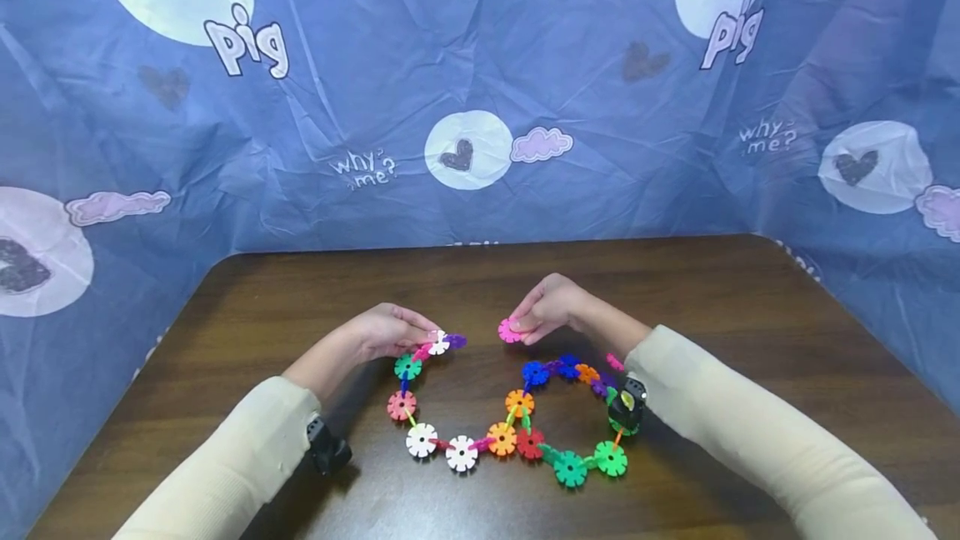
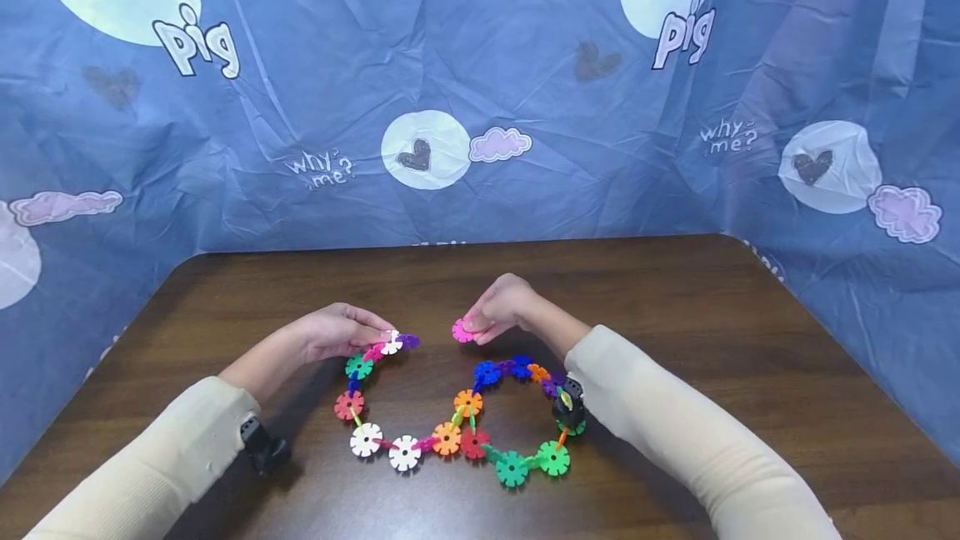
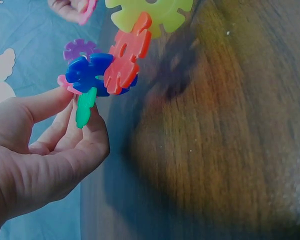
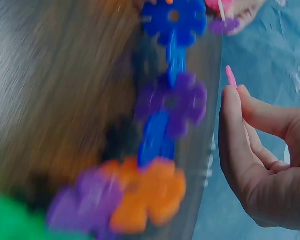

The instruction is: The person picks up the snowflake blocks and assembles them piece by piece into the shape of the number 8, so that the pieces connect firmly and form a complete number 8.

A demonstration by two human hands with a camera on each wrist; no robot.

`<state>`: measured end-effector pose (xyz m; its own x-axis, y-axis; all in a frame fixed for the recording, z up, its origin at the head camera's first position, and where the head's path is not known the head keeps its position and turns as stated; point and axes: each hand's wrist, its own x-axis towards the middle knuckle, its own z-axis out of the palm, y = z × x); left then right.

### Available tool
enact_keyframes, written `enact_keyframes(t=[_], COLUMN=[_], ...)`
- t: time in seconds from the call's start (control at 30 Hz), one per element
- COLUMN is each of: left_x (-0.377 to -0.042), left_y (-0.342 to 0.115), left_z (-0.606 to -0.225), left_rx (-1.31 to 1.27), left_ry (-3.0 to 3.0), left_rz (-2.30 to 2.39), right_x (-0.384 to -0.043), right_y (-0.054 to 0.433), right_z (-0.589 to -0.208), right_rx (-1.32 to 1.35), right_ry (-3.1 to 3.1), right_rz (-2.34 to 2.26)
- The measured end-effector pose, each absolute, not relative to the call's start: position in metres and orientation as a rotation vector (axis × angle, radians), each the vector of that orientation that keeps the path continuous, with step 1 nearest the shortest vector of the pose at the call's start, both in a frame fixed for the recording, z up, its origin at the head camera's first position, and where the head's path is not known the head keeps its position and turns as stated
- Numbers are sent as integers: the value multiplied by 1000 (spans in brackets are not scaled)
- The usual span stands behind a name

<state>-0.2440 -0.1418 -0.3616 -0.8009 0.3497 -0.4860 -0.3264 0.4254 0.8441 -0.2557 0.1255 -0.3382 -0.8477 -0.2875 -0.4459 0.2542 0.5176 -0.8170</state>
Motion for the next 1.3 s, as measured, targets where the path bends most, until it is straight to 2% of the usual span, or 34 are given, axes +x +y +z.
enact_keyframes(t=[0.37, 1.0, 1.3], left_x=[-243, -241, -235], left_y=[-140, -140, -129], left_z=[-361, -360, -362], left_rx=[47, 32, -64], left_ry=[2047, 2066, 2052], left_rz=[1438, 1462, 1558], right_x=[-250, -245, -246], right_y=[91, 82, 80], right_z=[-343, -347, -351], right_rx=[40, 76, 101], right_ry=[2115, 2035, 2036], right_rz=[-1384, -1454, -1471])
